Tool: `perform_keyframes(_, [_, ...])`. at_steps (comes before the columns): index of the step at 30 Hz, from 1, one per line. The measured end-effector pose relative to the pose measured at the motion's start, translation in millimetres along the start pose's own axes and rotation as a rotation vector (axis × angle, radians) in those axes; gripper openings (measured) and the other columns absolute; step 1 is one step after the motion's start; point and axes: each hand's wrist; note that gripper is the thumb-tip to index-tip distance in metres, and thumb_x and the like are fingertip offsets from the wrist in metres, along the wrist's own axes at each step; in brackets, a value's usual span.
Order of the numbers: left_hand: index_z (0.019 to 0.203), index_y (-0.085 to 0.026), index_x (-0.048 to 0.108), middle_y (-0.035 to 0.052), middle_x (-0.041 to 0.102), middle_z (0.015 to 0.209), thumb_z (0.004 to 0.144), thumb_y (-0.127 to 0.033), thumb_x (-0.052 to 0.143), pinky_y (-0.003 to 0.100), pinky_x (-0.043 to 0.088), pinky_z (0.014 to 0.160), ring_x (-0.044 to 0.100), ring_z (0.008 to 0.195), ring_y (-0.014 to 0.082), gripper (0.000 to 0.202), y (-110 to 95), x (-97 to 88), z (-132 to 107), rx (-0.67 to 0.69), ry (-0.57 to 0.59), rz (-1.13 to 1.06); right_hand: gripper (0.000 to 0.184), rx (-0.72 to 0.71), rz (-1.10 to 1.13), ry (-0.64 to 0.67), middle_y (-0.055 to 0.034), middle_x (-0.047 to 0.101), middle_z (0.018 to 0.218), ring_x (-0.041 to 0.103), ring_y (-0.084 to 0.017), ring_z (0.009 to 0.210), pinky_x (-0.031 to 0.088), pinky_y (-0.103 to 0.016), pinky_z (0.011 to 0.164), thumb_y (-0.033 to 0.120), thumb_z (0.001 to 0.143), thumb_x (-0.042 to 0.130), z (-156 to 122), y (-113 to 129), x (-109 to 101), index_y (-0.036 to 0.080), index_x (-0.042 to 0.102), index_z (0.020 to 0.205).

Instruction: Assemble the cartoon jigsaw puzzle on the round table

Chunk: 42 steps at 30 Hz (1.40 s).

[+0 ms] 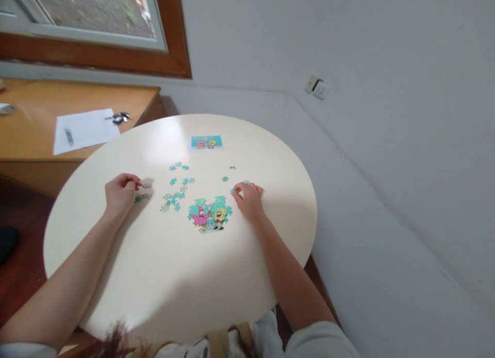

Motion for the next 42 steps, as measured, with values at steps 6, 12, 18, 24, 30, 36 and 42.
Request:
perform_keyframes(6, [0.06,-0.022,0.057,0.0014,0.058,0.056,0.054,-0.018,0.042,0.024,0.037,0.046,0.05,0.053,0.0138,0.016,-2.7,-0.4,-0.9,-0.011,-0.005,-0.007,0.005,-0.012,0.218,-0.018,-0.0035,0.073,0.083,0.065,-0.018,0.08,0.044,-0.036,0.087,0.022,0.076,0.062,0.6,-4.5,-0.4,0.02,0.065,0.079])
perform_keyframes(12, [0.059,-0.022,0.056,0.0014,0.057,0.056,0.053,-0.018,0.042,0.024,0.037,0.047,0.05,0.053,0.0136,0.016,-4.6,-0.8,-1.2,-0.012,0.002,-0.007,0.011,-0.033,0.341,0.107,-0.002,0.074,0.075,0.067,-0.016,0.071,0.051,-0.029,0.072,0.025,0.077,0.059,-3.6,-4.5,-0.8,0.021,0.07,0.077])
perform_keyframes(18, [0.059,-0.022,0.056,0.0015,0.057,0.057,0.053,-0.018,0.041,0.024,0.038,0.047,0.05,0.053,0.0135,0.017,-3.4,-1.1,-1.3,0.0,0.001,-0.005,0.012,-0.055,0.323,0.198,-0.0032,0.075,0.076,0.067,-0.016,0.07,0.051,-0.029,0.072,0.023,0.077,0.061,-3.6,-2.7,-3.3,0.02,0.072,0.075])
perform_keyframes(24, [0.059,-0.022,0.057,0.0022,0.057,0.057,0.053,-0.02,0.042,0.025,0.036,0.045,0.048,0.053,0.0144,0.016,-2.7,-1.0,-1.3,0.001,-0.001,0.004,0.012,-0.078,0.281,0.22,-0.0023,0.074,0.074,0.065,-0.015,0.069,0.05,-0.029,0.076,0.024,0.077,0.062,-2.7,-4.0,-3.1,0.02,0.073,0.076])
perform_keyframes(30, [0.06,-0.022,0.057,0.0022,0.059,0.058,0.054,-0.019,0.043,0.024,0.036,0.046,0.047,0.052,0.0135,0.016,-2.2,-0.7,-1.5,-0.001,-0.002,0.006,0.011,-0.084,0.239,0.211,-0.002,0.074,0.074,0.064,-0.014,0.07,0.049,-0.028,0.075,0.022,0.078,0.062,-4.0,0.0,-4.4,0.021,0.073,0.076])
perform_keyframes(36, [0.059,-0.021,0.057,0.0017,0.058,0.058,0.054,-0.017,0.043,0.024,0.035,0.046,0.047,0.052,0.0132,0.015,0.4,-0.2,0.4,-0.012,-0.005,0.0,0.011,-0.102,0.205,0.228,-0.0015,0.073,0.073,0.064,-0.014,0.07,0.048,-0.027,0.074,0.022,0.078,0.062,-3.2,-0.7,-5.0,0.021,0.073,0.076])
perform_keyframes(42, [0.059,-0.021,0.057,0.0013,0.057,0.058,0.055,-0.016,0.043,0.025,0.035,0.048,0.049,0.053,0.0136,0.016,0.8,-0.2,0.0,-0.018,-0.001,-0.011,0.012,-0.105,0.215,0.229,-0.0017,0.073,0.074,0.063,-0.014,0.069,0.049,-0.028,0.074,0.023,0.078,0.061,-2.8,-1.2,-5.4,0.021,0.073,0.076])
Point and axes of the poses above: each hand's wrist, its own z-axis towards the middle knuckle, its own x-axis out of the palm, y = z × x
